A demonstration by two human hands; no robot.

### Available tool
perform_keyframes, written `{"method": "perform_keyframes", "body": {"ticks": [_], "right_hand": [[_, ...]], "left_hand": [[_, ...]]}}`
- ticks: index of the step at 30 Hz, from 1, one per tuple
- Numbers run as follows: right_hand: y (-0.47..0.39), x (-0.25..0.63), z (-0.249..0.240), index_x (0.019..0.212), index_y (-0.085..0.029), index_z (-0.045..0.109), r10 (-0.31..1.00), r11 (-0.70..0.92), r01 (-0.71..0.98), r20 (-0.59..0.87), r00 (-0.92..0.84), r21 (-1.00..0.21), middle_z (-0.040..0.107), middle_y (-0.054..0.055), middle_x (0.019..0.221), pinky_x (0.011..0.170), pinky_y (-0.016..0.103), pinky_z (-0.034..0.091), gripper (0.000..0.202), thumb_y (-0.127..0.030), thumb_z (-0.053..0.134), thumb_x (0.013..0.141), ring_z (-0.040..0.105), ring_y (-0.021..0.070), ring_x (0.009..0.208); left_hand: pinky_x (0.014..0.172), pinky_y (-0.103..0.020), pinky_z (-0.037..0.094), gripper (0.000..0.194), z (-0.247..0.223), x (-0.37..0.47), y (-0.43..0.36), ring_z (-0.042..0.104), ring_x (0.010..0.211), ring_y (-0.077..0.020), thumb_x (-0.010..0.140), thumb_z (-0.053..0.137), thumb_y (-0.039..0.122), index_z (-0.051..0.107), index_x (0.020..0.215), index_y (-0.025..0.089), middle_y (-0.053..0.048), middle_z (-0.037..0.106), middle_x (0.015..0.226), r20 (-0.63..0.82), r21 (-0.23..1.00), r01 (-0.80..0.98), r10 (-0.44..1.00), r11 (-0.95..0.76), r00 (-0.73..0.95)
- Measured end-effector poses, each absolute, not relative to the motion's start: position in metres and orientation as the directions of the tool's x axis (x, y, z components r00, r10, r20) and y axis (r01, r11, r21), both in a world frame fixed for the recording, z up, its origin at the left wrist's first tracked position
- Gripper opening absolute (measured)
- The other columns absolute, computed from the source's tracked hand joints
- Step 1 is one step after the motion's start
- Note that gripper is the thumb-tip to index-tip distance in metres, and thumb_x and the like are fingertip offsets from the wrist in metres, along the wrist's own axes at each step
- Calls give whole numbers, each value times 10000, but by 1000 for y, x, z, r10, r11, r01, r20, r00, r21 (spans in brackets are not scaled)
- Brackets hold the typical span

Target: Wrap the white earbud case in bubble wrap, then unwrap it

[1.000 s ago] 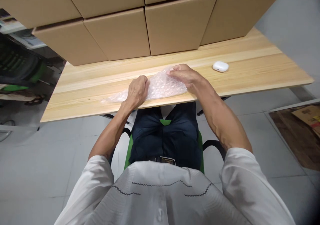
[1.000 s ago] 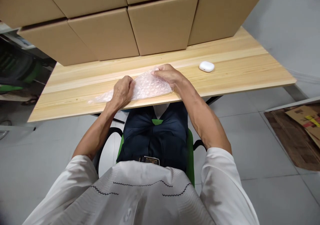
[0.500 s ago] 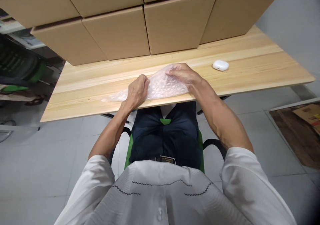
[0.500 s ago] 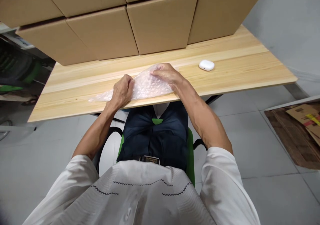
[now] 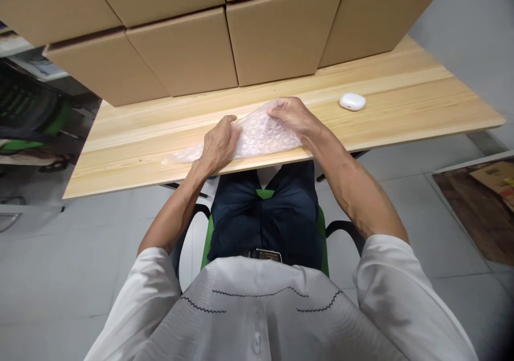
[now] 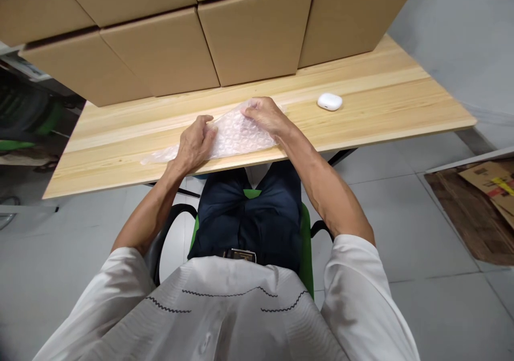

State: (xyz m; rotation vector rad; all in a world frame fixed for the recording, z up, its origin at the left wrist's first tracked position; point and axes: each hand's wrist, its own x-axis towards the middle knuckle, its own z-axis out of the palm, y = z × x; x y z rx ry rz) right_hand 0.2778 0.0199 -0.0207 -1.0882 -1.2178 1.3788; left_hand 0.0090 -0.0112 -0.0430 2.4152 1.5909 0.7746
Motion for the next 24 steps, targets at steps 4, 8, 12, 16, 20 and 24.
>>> {"method": "perform_keyframes", "body": {"ticks": [4,8,12,16,20,24], "right_hand": [[18,278,-21,767,-227,704,982,-116,-192,-84,-167,-975,717,-21,695,623,263,614,256,-208,925,897,669,144,634],[12,283,-21,820,-242,715,955,-210,-250,-144,-259,-945,752,-13,729,647,287,653,320,-327,1020,866,704,168,664],[4,290,-20,882,-253,746,919,-253,-291,-135,-371,-923,817,16,812,741,335,701,452,-498,1113,784,781,213,751],[0,292,-19,870,-242,774,906,-287,-269,-169,-388,-920,852,31,847,766,341,699,414,-430,1125,756,806,219,767],[1,289,-22,833,-228,794,928,-277,-227,-198,-316,-934,858,38,848,787,335,699,299,-355,1066,835,811,210,747],[2,287,-21,790,-226,803,926,-287,-226,-209,-315,-931,845,33,812,763,314,699,263,-335,1024,881,798,200,736]], "left_hand": [[1220,-491,593,523,-46,9,-8,757,1419,-343,1219,458,489,632,1617,199,-190,763,1569,361,349,795,854,-495,373],[1196,-485,603,474,-48,10,-7,780,1337,-330,1244,426,506,700,1486,204,-184,805,1445,373,348,780,840,-520,393],[1115,-459,624,375,-48,11,-7,793,1228,-302,1245,430,459,722,1280,226,-152,837,1300,404,365,764,830,-532,385],[1043,-450,615,305,-48,13,-7,785,1114,-297,1231,454,426,686,1150,246,-144,828,1195,404,371,779,843,-506,355],[1031,-441,605,276,-48,14,-7,763,1093,-289,1221,462,406,671,1123,254,-140,818,1172,389,379,784,854,-491,347],[1027,-441,607,260,-47,14,-7,763,1094,-294,1211,477,395,675,1115,256,-134,816,1149,385,383,787,858,-485,341]]}}
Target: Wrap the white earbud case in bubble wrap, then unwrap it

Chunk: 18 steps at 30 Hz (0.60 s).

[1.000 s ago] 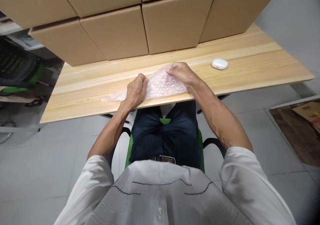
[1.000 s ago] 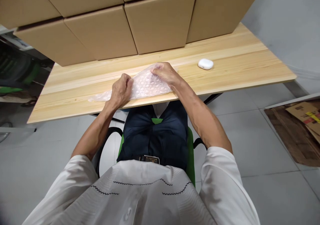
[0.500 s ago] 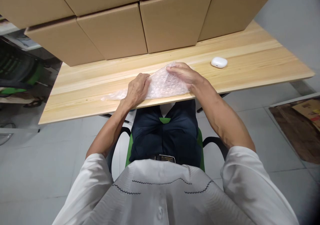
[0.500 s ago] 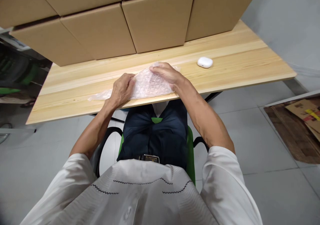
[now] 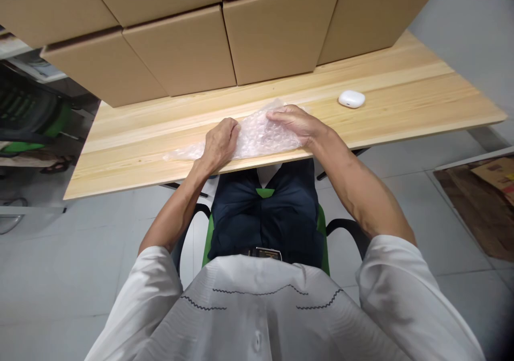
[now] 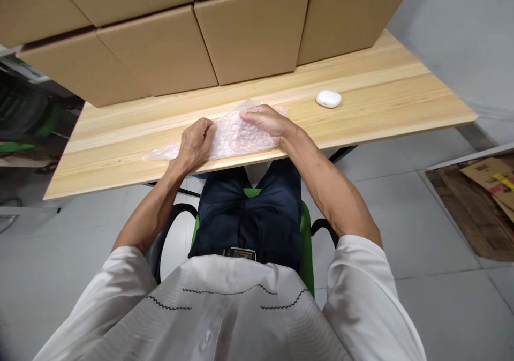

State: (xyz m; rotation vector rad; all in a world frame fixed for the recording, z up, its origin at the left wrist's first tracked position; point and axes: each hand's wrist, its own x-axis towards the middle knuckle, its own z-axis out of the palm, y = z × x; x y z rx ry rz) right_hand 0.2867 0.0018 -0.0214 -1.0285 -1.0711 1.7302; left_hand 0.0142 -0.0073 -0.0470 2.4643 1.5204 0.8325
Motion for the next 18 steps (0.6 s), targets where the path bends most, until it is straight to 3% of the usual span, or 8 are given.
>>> {"method": "perform_keyframes", "body": {"ticks": [7,18], "right_hand": [[-1,284,-11,757,-226,786,924,-287,-218,-210,-321,-933,800,21,740,734,313,697,255,-281,976,917,781,198,714],[-6,282,-6,733,-245,757,923,-272,-202,-196,-331,-941,799,17,746,749,327,709,313,-339,976,936,778,205,718]], "left_hand": [[1018,-436,598,248,-45,15,-9,758,1082,-288,1211,482,389,673,1131,253,-128,813,1159,386,380,794,862,-474,329],[990,-426,571,218,-43,18,-10,741,1062,-279,1201,473,374,640,1116,262,-131,801,1171,381,371,790,856,-488,350]]}}
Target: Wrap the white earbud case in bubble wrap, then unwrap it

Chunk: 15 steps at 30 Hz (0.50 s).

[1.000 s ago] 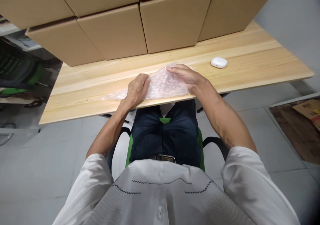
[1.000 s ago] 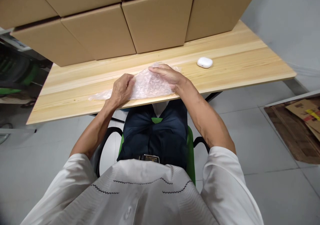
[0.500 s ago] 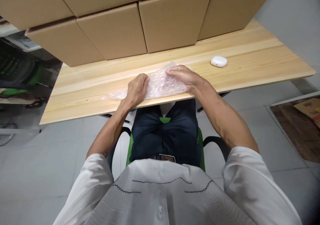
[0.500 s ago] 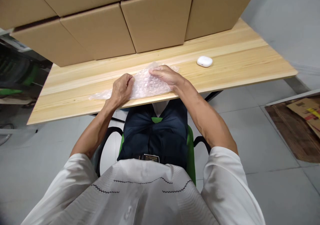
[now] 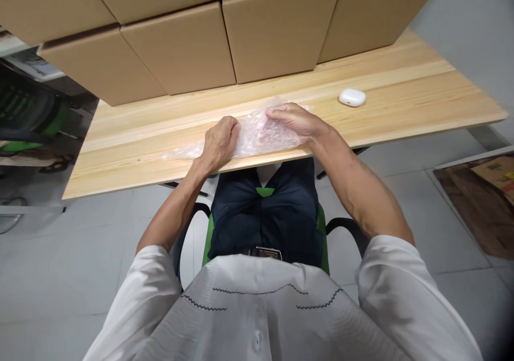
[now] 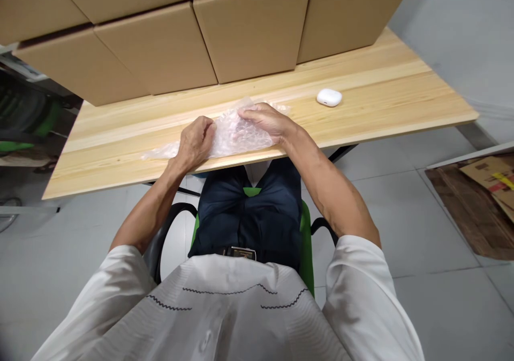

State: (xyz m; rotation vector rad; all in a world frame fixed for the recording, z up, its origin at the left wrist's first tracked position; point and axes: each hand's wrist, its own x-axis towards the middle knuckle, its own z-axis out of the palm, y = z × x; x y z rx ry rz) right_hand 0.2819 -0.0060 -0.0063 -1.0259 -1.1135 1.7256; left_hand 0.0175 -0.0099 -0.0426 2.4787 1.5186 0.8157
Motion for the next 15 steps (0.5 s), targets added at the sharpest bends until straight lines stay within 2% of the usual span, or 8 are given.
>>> {"method": "perform_keyframes", "body": {"ticks": [4,7,12,15], "right_hand": [[-6,282,-5,724,-245,752,930,-263,-173,-202,-307,-949,799,15,747,747,329,696,324,-332,974,944,771,202,704],[-4,283,-5,724,-240,756,931,-261,-160,-205,-303,-952,810,20,757,755,316,677,316,-317,966,945,781,200,715],[-3,283,-7,712,-245,741,927,-245,-160,-183,-327,-956,807,13,745,740,299,657,321,-319,980,912,764,193,725],[-3,282,-8,728,-247,760,930,-229,-151,-170,-326,-962,804,9,743,755,290,656,293,-315,979,910,765,192,743]], "left_hand": [[987,-425,574,207,-41,17,-10,735,1034,-276,1187,494,367,655,1113,258,-117,807,1126,367,408,783,869,-470,331],[996,-421,580,258,-38,17,-9,746,1040,-281,1200,506,427,692,1185,249,-110,822,1116,348,438,778,883,-451,315],[1089,-441,582,476,-31,21,-4,781,1212,-325,1229,489,589,721,1410,215,-152,850,1281,283,454,785,903,-422,322],[1079,-442,583,545,-32,23,-1,782,1250,-349,1222,494,664,734,1417,216,-169,849,1326,268,436,794,903,-424,336]]}}
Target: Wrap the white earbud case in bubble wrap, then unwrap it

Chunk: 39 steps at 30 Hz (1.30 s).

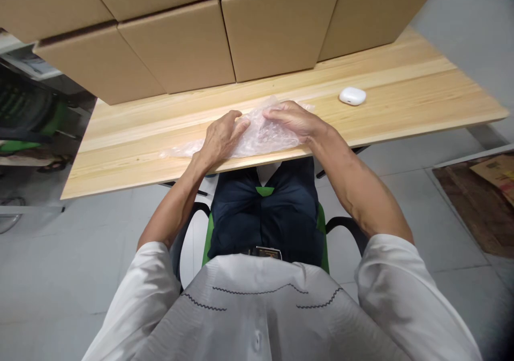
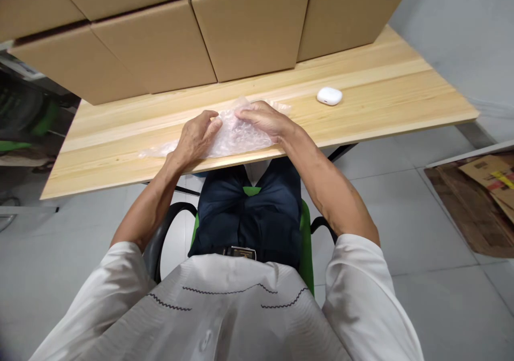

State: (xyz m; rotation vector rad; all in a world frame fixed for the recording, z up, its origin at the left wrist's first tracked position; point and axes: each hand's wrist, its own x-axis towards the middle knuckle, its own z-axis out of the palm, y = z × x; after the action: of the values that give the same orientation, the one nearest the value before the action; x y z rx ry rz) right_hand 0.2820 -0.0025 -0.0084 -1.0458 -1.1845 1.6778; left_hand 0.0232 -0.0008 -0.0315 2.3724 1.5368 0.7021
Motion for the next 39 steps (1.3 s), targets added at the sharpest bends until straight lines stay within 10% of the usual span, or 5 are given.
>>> {"method": "perform_keyframes", "body": {"ticks": [12,23,39], "right_hand": [[-8,277,-7,728,-240,745,944,-223,-173,-169,-284,-959,799,20,757,762,314,664,347,-337,994,950,773,199,733],[-26,289,-1,802,-271,725,956,-164,-241,-95,-277,-957,804,36,805,919,398,733,543,-704,1048,852,872,318,1060],[-26,284,-16,794,-234,786,881,-210,-205,-94,-464,-956,836,23,821,811,307,671,444,-489,1136,697,796,229,867]], "left_hand": [[800,-396,496,603,-44,20,6,713,848,-292,1205,415,776,663,979,275,-90,744,867,286,393,811,895,-434,341],[759,-386,443,600,-44,16,0,573,762,-226,1182,406,779,535,873,282,-33,611,779,356,420,782,876,-461,326],[773,-360,402,634,-51,19,1,563,753,-200,1201,426,766,584,862,254,-35,648,794,441,360,771,824,-525,355]]}}
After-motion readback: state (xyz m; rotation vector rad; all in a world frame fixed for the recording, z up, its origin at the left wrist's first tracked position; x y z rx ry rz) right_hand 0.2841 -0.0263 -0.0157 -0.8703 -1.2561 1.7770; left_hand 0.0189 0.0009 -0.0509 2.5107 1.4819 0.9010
